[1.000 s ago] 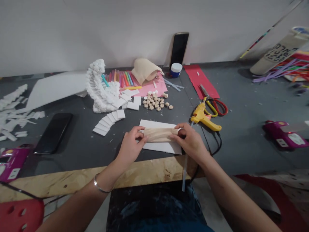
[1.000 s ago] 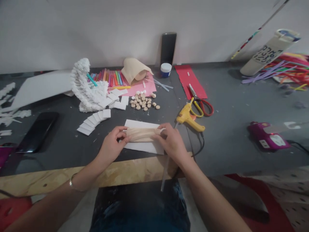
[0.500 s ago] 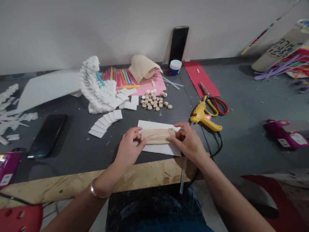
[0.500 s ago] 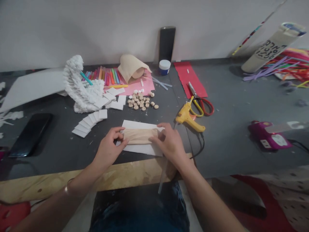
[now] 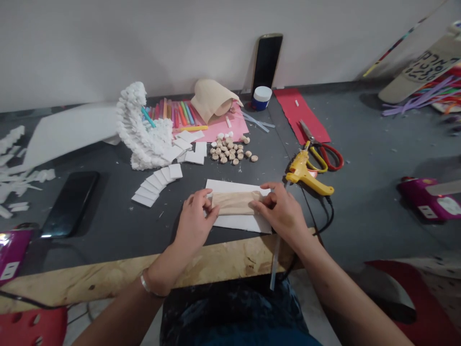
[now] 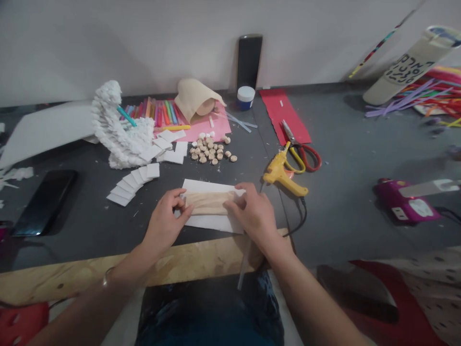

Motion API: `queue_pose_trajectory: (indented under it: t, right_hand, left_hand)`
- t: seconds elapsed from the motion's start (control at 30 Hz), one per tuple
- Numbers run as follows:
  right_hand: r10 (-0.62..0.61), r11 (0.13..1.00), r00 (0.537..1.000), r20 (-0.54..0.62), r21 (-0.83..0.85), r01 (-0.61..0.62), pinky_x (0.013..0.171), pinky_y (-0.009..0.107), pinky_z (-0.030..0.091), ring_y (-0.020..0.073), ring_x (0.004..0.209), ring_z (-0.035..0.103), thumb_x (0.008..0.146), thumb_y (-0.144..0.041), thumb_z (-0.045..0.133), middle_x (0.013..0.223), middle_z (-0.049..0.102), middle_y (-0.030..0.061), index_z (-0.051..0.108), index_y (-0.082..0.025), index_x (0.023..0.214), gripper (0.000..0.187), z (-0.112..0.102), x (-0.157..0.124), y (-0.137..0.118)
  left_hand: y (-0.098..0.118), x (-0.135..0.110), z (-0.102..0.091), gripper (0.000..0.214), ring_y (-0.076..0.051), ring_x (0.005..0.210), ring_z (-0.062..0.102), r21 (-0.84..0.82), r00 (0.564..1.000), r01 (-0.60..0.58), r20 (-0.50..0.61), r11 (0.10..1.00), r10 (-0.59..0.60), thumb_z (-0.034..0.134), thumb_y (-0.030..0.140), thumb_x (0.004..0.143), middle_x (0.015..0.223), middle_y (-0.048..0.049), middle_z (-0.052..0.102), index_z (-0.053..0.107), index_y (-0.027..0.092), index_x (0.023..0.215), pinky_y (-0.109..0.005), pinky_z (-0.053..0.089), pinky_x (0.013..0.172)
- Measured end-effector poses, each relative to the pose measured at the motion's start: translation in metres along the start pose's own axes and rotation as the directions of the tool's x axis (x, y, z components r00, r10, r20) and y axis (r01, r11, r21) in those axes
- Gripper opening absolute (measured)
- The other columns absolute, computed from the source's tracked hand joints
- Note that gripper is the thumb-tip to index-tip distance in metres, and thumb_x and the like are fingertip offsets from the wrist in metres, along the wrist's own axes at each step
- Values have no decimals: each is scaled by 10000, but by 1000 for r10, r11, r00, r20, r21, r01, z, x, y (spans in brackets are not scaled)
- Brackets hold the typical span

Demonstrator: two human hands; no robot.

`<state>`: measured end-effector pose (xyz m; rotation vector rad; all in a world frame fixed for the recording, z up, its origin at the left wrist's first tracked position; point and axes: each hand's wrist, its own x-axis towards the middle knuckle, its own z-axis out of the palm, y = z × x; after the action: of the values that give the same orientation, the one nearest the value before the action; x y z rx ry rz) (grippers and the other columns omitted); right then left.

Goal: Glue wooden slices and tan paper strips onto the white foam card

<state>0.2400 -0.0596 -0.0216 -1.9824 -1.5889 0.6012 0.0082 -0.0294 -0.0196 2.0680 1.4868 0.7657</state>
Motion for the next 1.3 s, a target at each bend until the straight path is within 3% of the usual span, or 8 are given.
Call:
queue_pose_trajectory:
  t: [0.23,0.4,0.47,0.57,0.83,0.97,1.1,1.3]
  right_hand:
    - [-55,998,998,13,-16,55,721,316,385,172,611,536,788,-383,641,630,603,-52,536,-224,1115,378,0,1,1]
    - [-60,997,998,9,-55,60,675,292,372,176,623,555,773,-360,658,655,617,-44,538,-221,1144,414,-1,1,-1]
    - [-77,995,997,6,-68,77,663,286,370,176,627,560,779,-358,652,670,626,-38,531,-213,1166,430,-1,1,-2]
    - [-120,989,993,-13,-90,118,654,282,372,176,628,569,795,-345,622,680,635,-31,521,-200,1196,438,1,1,-1]
    - [-202,979,979,-17,-31,202,668,292,435,182,663,614,844,-330,552,740,666,5,509,-157,1245,439,-9,-4,2]
    - [-438,886,889,-134,-229,402,867,396,450,263,982,620,944,-345,449,1060,688,143,588,-139,1175,339,-23,-28,-11]
    - [-580,739,808,102,-351,575,1109,452,305,273,1295,488,972,-386,423,1384,564,147,497,-127,1370,480,-15,-49,-19]
    - [-496,701,826,269,-437,563,1180,525,200,286,1458,264,974,-544,316,1547,329,176,282,-25,1502,740,7,-54,-6]
  left_hand:
    - [-4,2,2,341,-167,753,560,5,999,-12,-36,1000,12,620,164,820,701,32,539,520,185,1145,-343,478,801]
    - [2,0,-5,373,-219,961,580,181,964,-161,-182,970,194,611,214,841,1022,-97,574,546,167,1205,-365,503,832]
    - [14,-4,-2,379,-265,1155,535,303,910,-345,-124,888,396,555,243,896,1183,-144,571,530,164,1266,-420,458,969]
    - [34,-13,15,502,-294,1406,340,335,785,-616,175,713,595,469,365,957,1448,-176,462,437,100,1382,-440,337,1127]
    - [42,-24,49,801,-290,1478,209,432,836,-528,416,731,359,327,612,939,1574,-174,264,295,33,1491,-457,190,1212]
    - [43,-25,44,724,-286,1487,172,416,837,-524,415,743,358,395,530,946,1572,-165,280,324,52,1485,-457,165,1221]
    - [46,-26,43,631,-280,1485,176,393,833,-526,415,754,364,405,361,949,1572,-179,275,312,38,1484,-450,156,1225]
    - [40,-29,39,700,-289,1486,164,388,847,-497,413,776,335,450,334,914,1579,-202,239,248,-7,1491,-436,188,1221]
